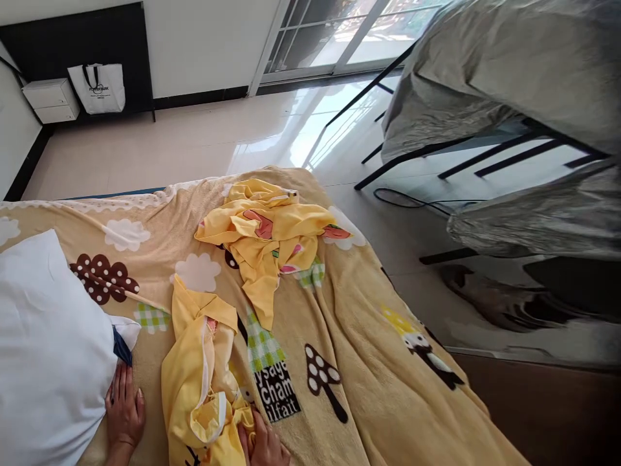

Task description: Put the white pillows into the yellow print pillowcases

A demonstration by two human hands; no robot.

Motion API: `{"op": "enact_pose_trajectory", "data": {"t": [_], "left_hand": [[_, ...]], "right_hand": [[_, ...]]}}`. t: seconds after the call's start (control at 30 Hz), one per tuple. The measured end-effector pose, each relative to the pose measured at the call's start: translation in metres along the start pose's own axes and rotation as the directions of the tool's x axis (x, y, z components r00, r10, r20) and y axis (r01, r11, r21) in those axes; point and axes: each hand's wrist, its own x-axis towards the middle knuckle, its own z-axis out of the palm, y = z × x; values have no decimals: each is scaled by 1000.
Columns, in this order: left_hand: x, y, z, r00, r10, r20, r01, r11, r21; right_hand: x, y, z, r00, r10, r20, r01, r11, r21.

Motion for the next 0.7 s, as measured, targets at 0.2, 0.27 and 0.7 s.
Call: {"op": "enact_pose_trajectory", "data": {"t": [0.2, 0.27, 0.7], "left_hand": [[2, 0, 5, 996, 22, -90, -23, 1000, -14], [4, -1, 9, 991, 12, -135, -15, 1000, -20], [7, -4, 24, 993, 29, -115, -34, 998, -46]], "right_hand": [[0, 11, 19, 971, -188, -150, 157, 968, -197], [3, 11, 20, 962, -216, -167, 177, 958, -224], [8, 19, 32, 944, -287, -161, 211, 904, -371]]}}
